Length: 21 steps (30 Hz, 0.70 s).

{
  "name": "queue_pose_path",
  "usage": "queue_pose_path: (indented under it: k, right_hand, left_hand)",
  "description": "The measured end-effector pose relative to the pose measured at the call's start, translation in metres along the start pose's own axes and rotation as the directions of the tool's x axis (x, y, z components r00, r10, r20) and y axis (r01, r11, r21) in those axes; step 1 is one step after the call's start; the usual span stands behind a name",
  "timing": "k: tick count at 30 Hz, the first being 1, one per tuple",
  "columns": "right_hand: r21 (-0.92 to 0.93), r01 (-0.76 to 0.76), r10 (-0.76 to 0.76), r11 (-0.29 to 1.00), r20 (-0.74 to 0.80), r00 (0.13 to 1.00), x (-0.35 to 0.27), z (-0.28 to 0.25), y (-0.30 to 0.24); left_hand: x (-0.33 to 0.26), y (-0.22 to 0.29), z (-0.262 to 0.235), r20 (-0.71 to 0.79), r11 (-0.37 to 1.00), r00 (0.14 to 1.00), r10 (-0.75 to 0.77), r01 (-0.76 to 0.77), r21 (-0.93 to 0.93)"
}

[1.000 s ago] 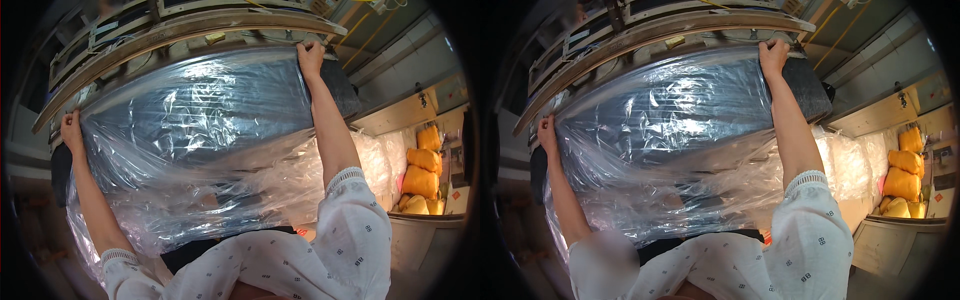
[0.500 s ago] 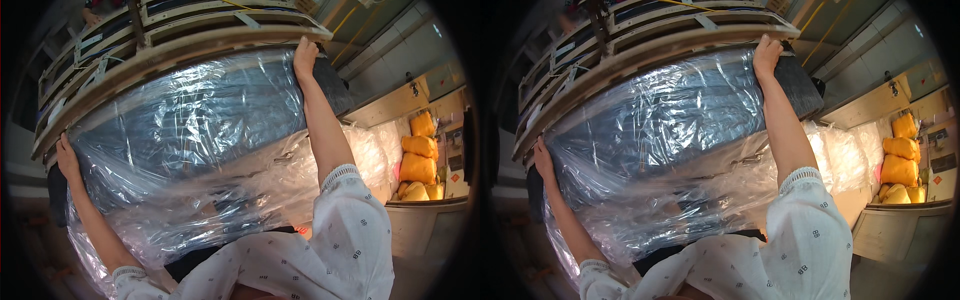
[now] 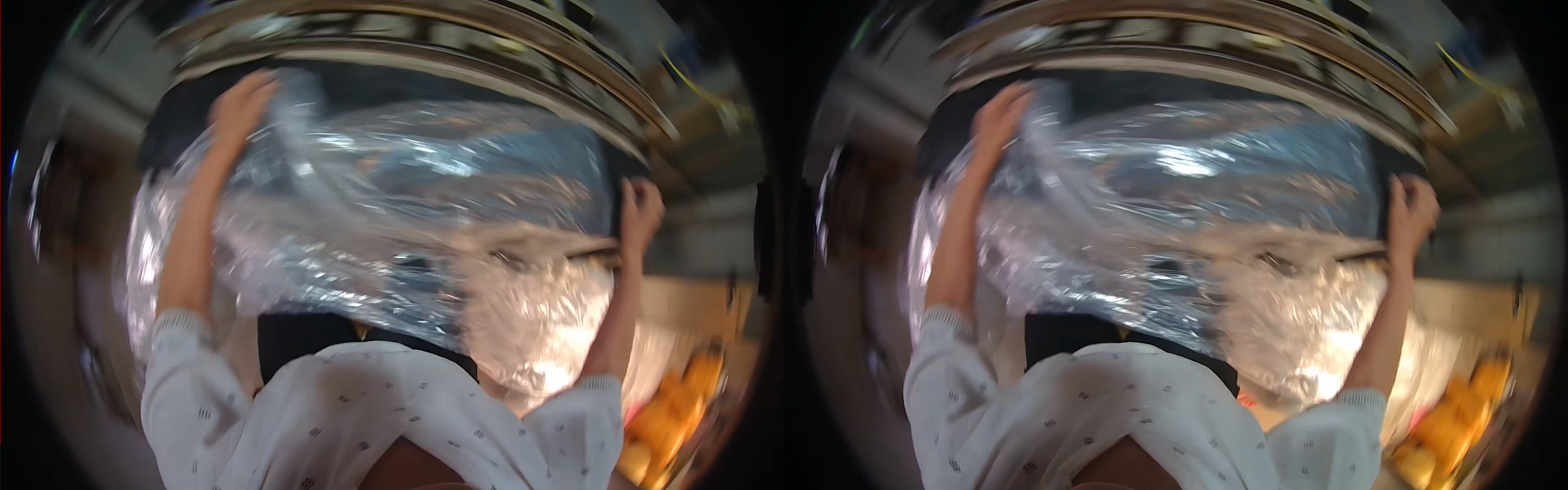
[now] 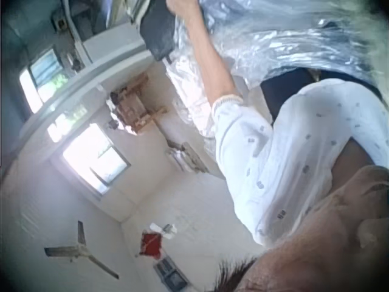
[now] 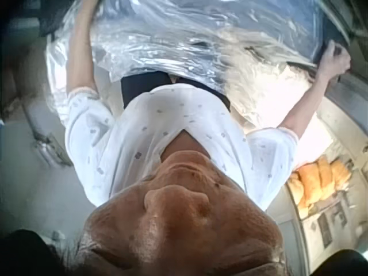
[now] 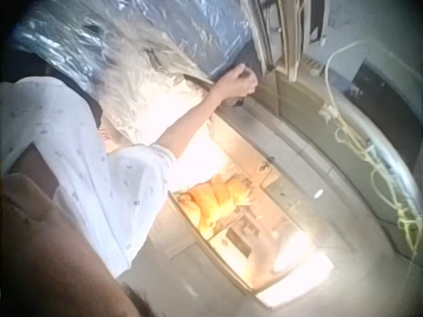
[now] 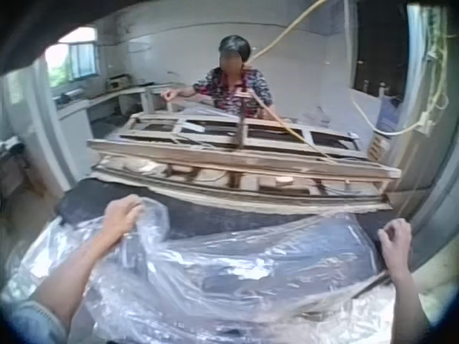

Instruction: Wrapping large manufactured plastic or foam items in clear plastic protective sheets.

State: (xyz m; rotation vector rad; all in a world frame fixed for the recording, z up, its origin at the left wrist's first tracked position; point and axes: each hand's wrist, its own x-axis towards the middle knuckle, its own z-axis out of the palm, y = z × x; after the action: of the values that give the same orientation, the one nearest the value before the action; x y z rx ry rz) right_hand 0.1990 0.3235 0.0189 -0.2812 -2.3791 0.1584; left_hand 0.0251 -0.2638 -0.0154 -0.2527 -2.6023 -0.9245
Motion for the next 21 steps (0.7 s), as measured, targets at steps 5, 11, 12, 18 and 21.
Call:
queue_pose_path:
  k: [5, 11, 12, 18, 21]
  right_hand:
    - [0.717, -0.031, -0.133, 0.696, 0.172, 0.976, -0.012, 0.008, -0.117]
    - [0.666, 0.26, -0.636, 0.699, 0.413, 0.652, -0.04, 0.026, -0.199]
    - [0.534, 0.323, -0.604, 0.781, 0.515, 0.609, -0.04, 0.042, -0.179]
    - [0.279, 0.318, -0.42, 0.906, 0.514, 0.748, -0.02, 0.045, -0.129]
    - [0.215, 0.284, -0.354, 0.935, 0.474, 0.806, -0.02, 0.043, -0.123]
  left_hand:
    - [0.029, 0.084, 0.13, -0.074, 0.933, 0.937, 0.342, -0.348, -0.096]
    - [-0.016, 0.182, 0.144, -0.043, 0.804, 0.914, 0.404, -0.377, -0.461]
    - [-0.043, 0.18, 0.11, -0.187, 0.787, 0.878, 0.441, -0.479, -0.389]
    - [-0.192, 0.057, -0.033, -0.416, 0.988, 0.896, 0.155, -0.151, 0.044]
    - [-0.224, -0.015, -0.072, -0.62, 0.923, 0.757, -0.208, 0.361, 0.131]
